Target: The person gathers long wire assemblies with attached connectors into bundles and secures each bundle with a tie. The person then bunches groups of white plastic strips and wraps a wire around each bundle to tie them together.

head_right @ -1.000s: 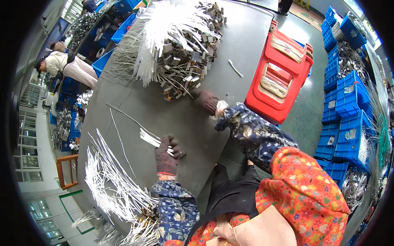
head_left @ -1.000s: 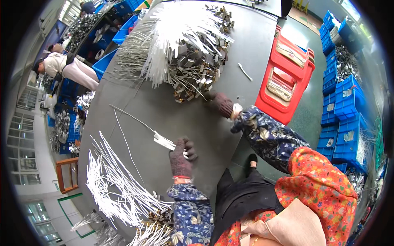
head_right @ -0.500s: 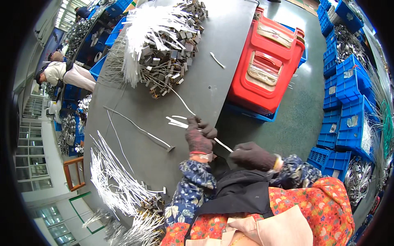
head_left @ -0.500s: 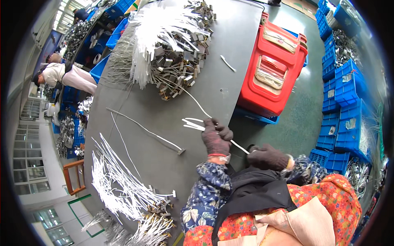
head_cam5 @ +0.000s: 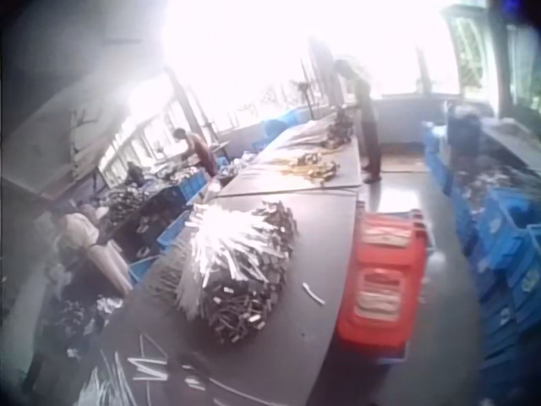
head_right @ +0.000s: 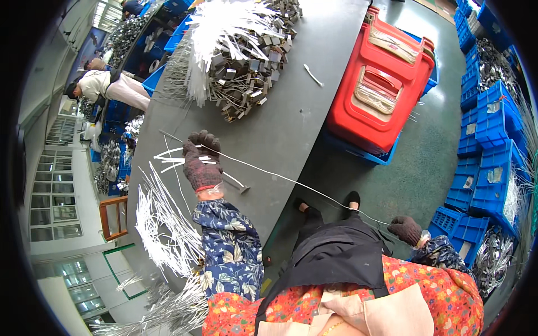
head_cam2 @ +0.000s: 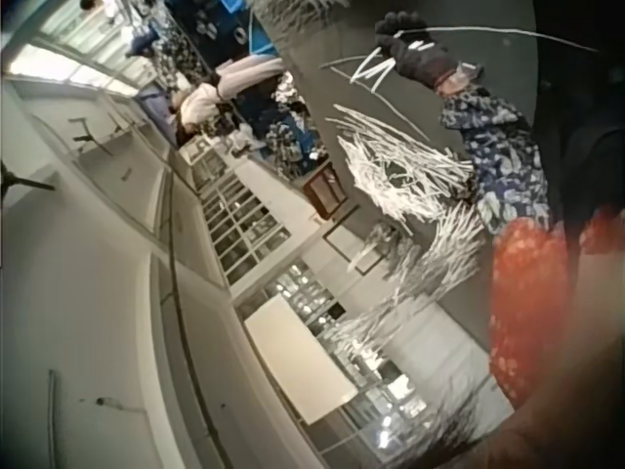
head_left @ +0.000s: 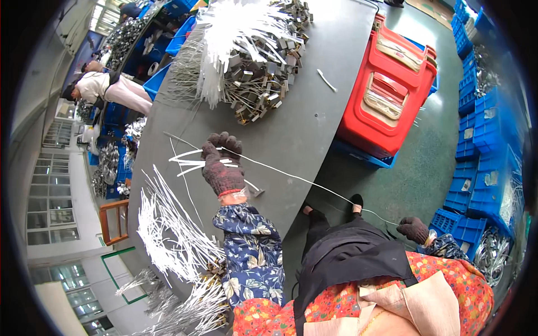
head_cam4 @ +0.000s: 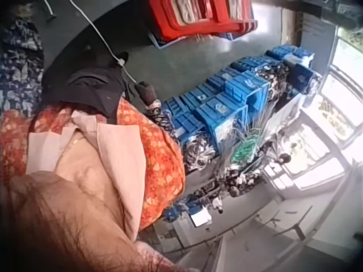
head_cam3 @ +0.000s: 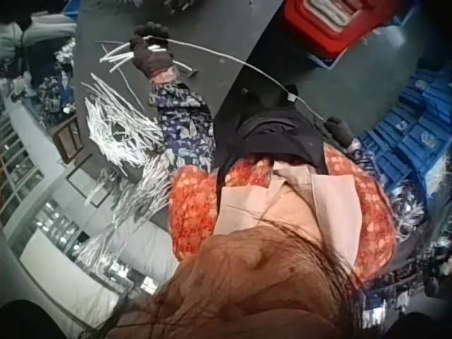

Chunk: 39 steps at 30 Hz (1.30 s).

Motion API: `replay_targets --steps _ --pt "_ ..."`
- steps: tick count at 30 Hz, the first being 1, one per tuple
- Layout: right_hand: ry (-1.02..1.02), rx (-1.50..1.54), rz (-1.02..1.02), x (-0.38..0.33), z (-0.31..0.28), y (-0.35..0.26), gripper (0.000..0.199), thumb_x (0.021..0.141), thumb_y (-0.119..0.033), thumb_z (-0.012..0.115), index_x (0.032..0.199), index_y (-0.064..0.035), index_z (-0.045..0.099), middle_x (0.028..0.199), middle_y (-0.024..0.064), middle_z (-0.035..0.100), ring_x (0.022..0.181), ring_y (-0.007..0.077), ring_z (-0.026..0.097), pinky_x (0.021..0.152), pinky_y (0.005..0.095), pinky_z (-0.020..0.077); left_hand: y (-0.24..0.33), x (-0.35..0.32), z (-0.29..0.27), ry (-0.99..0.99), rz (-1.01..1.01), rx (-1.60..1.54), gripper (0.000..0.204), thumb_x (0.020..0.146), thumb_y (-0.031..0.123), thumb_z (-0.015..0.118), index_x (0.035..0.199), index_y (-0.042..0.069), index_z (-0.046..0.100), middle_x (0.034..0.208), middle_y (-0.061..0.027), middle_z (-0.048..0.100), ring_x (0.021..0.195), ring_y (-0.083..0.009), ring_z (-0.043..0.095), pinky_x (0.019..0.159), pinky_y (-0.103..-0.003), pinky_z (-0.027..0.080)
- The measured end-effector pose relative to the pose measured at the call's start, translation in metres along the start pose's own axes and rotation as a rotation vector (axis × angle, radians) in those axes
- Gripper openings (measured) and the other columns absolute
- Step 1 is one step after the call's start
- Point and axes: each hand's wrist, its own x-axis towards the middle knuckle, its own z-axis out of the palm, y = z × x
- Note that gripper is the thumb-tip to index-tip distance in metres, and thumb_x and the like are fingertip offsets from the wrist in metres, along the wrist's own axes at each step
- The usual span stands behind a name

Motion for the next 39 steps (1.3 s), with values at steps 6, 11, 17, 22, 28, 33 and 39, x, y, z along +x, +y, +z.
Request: replay_targets --steps 6,11,17,22,28,33,39 --pt "0.035 -0.099 -0.055 -0.004 -0.002 -0.004 0.032 0.078 -0.032 0.064 0.095 -0.0052 0.068 0.075 0.0067 0.064 0.066 0.0166 0.057 0.06 0.0319 0.0445 0.01 -0.006 -0.001 -0.034 -0.023 0.064 0.029 0.094 0.031 0.054 0.103 0.003 0.059 0.093 -0.0165 0.064 0.076 -0.0294 0.063 0.066 -0.042 0.054" --pt "0.03 0.024 -0.032 -0.004 -0.007 -0.003 0.028 0.078 -0.028 0.065 0.089 -0.0029 0.066 0.07 0.0047 0.06 0.06 0.0139 0.053 0.054 0.0301 0.0416 -0.003 -0.02 -0.015 0.004 -0.089 0.113 0.027 0.093 0.03 0.057 0.103 0.004 0.06 0.094 -0.0167 0.064 0.077 -0.0294 0.062 0.066 -0.041 0.053" --pt "-0.029 0.11 -0.025 0.011 -0.007 0.012 0.026 0.078 -0.029 0.063 0.083 -0.0033 0.064 0.068 0.0033 0.058 0.055 0.0123 0.05 0.049 0.028 0.0387 0.003 -0.025 -0.022 0.073 -0.048 0.079 0.029 0.092 0.03 0.058 0.099 0.002 0.06 0.085 -0.016 0.065 0.071 -0.0294 0.064 0.061 -0.041 0.055" --pt "-0.11 0.279 -0.124 0.031 -0.005 0.029 0.023 0.079 -0.026 0.063 0.082 -0.0028 0.064 0.066 0.0028 0.056 0.052 0.0116 0.048 0.047 0.0269 0.0376 -0.025 -0.036 -0.049 0.042 -0.135 -0.047 0.028 0.093 0.03 0.056 0.097 0.003 0.062 0.087 -0.0165 0.066 0.076 -0.0312 0.065 0.068 -0.046 0.056" --pt "-0.005 0.084 -0.003 0.006 -0.007 0.0 0.024 0.076 -0.025 0.064 0.084 -0.0024 0.065 0.067 0.0048 0.059 0.057 0.0138 0.054 0.051 0.0305 0.0427 -0.025 -0.041 -0.047 0.144 -0.122 -0.079 0.029 0.094 0.031 0.053 0.099 0.004 0.061 0.092 -0.0179 0.067 0.082 -0.0338 0.066 0.076 -0.05 0.056" --pt "0.077 -0.472 -0.342 -0.001 -0.001 -0.005 0.037 0.079 -0.032 0.06 0.096 0.0002 0.065 0.079 0.0139 0.066 0.072 0.0261 0.063 0.067 0.0382 0.0483 -0.054 -0.049 -0.05 0.116 -0.125 -0.285 0.03 0.095 0.033 0.052 0.1 0.005 0.061 0.094 -0.0159 0.067 0.085 -0.0303 0.066 0.078 -0.047 0.057" --pt "0.062 -0.194 -0.196 -0.009 0.006 -0.045 0.041 0.079 -0.034 0.06 0.101 0.0 0.065 0.088 0.0167 0.067 0.08 0.0266 0.064 0.074 0.038 0.0489 -0.139 -0.15 -0.006 -0.663 -0.74 0.87 0.022 0.095 0.022 0.055 0.095 0.005 0.069 0.085 -0.0027 0.066 0.079 -0.0108 0.059 0.072 -0.027 0.047"
